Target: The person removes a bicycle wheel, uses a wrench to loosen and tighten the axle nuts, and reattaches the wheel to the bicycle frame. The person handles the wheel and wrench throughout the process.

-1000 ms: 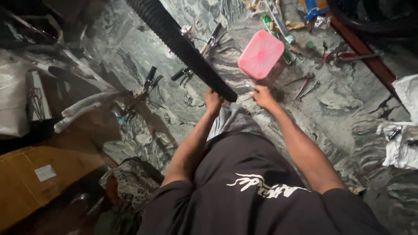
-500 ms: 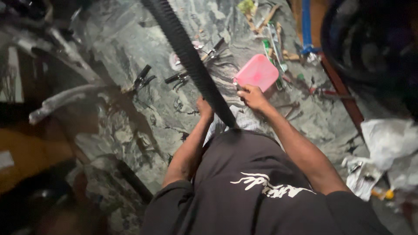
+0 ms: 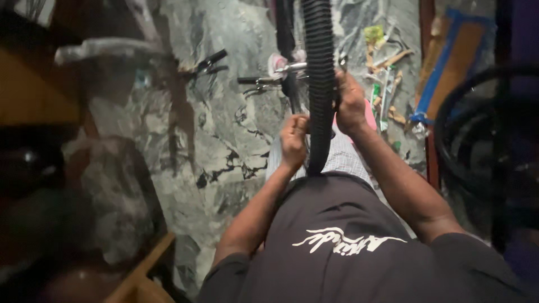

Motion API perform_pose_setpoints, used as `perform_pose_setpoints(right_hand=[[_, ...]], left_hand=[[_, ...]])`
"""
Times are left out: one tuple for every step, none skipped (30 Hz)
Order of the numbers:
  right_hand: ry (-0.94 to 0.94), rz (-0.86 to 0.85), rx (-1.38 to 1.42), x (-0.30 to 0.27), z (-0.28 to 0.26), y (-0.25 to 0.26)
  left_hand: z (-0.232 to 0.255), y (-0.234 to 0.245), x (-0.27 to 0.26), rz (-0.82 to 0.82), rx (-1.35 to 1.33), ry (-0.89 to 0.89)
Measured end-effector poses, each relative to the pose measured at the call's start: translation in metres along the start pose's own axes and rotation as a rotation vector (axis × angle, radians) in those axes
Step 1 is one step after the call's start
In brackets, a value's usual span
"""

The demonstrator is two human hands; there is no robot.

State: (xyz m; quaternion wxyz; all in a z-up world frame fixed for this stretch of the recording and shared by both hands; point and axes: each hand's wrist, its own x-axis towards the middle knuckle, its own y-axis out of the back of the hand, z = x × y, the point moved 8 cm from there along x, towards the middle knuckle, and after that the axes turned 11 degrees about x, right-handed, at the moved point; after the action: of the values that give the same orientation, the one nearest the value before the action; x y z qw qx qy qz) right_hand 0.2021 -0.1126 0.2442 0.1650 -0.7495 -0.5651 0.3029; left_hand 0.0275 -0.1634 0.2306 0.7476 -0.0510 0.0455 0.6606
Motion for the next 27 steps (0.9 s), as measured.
perform_pose_setpoints(right_hand=[[0.027,-0.06,0.031,0.002,-0.005,-0.009],[0.017,-0.111,-0.021,0.003,-0.006,-0.016],[0.008,-0.162,-0.073,0.002,-0.007,-0.02],[-0.001,-0.215,-0.124,0.001,-0.007,-0.024],[-0.008,-0.246,-0.136,0.004,-0.006,-0.026],[-0.01,-0.28,-0.146,0.009,-0.006,-0.028],[-0.012,-0.314,-0.155,0.012,-0.005,-0.028],[-0.099,-0.308,-0.055,0.012,0.001,-0.025],[-0.188,-0.297,0.041,0.014,0.008,-0.021],[-0.269,-0.273,0.139,0.013,0.013,-0.016],[-0.211,-0.363,0.06,0.012,0.009,-0.02],[-0.143,-0.442,-0.012,0.009,0.005,-0.024],[-0.075,-0.522,-0.084,0.006,0.0,-0.029],[-0.047,-0.532,-0.149,0.0,-0.002,-0.026],[-0.02,-0.543,-0.215,-0.004,-0.004,-0.027],[0.035,-0.559,-0.28,0.001,-0.009,-0.035],[-0.055,-0.532,-0.181,0.001,-0.007,-0.039],[-0.151,-0.508,-0.086,0.0,-0.006,-0.042],[-0.246,-0.484,0.008,-0.001,-0.003,-0.045],[-0.229,-0.519,-0.054,-0.01,-0.003,-0.046],[-0.212,-0.554,-0.116,-0.019,-0.002,-0.046],[-0.185,-0.607,-0.17,-0.023,0.001,-0.055],[-0.242,-0.595,-0.137,-0.027,0.009,-0.06],[-0.297,-0.576,-0.102,-0.032,0.017,-0.061],[-0.352,-0.556,-0.066,-0.038,0.027,-0.063],[-0.383,-0.519,-0.033,-0.042,0.034,-0.063],[-0.414,-0.482,-0.001,-0.048,0.043,-0.064]], left_hand=[[0.014,-0.004,-0.004,-0.013,0.012,-0.021],[0.025,-0.009,-0.007,-0.022,0.024,-0.043],[0.035,-0.012,-0.011,-0.032,0.037,-0.065],[0.039,-0.014,-0.012,-0.052,0.027,-0.041],[0.04,-0.016,-0.012,-0.073,0.016,-0.018],[0.04,-0.018,-0.01,-0.093,0.006,0.001],[0.037,-0.023,-0.008,-0.154,-0.072,0.034],[0.032,-0.027,-0.01,-0.216,-0.155,0.072],[0.025,-0.033,-0.011,-0.278,-0.239,0.107],[0.018,-0.033,-0.011,-0.259,-0.252,0.127],[0.009,-0.034,-0.012,-0.241,-0.265,0.147],[0.001,-0.036,-0.013,-0.237,-0.276,0.17],[-0.006,-0.031,-0.007,-0.172,-0.209,0.175],[-0.015,-0.028,-0.007,-0.118,-0.146,0.196],[-0.02,-0.025,-0.016,-0.066,-0.082,0.216],[-0.018,-0.023,-0.015,-0.057,-0.063,0.199],[-0.014,-0.019,-0.014,-0.048,-0.044,0.182],[-0.009,-0.017,-0.016,-0.035,-0.033,0.166],[-0.004,-0.011,-0.014,-0.03,-0.034,0.159],[-0.003,-0.004,-0.021,-0.013,-0.041,0.175],[-0.002,0.001,-0.031,0.003,-0.048,0.191],[0.004,0.009,-0.038,0.014,-0.046,0.178],[0.011,0.016,-0.046,0.026,-0.043,0.166],[0.016,0.022,-0.056,0.03,-0.039,0.156],[0.022,0.031,-0.066,0.049,0.009,0.145],[0.027,0.039,-0.074,0.066,0.054,0.13],[0.033,0.047,-0.084,0.084,0.099,0.115]])
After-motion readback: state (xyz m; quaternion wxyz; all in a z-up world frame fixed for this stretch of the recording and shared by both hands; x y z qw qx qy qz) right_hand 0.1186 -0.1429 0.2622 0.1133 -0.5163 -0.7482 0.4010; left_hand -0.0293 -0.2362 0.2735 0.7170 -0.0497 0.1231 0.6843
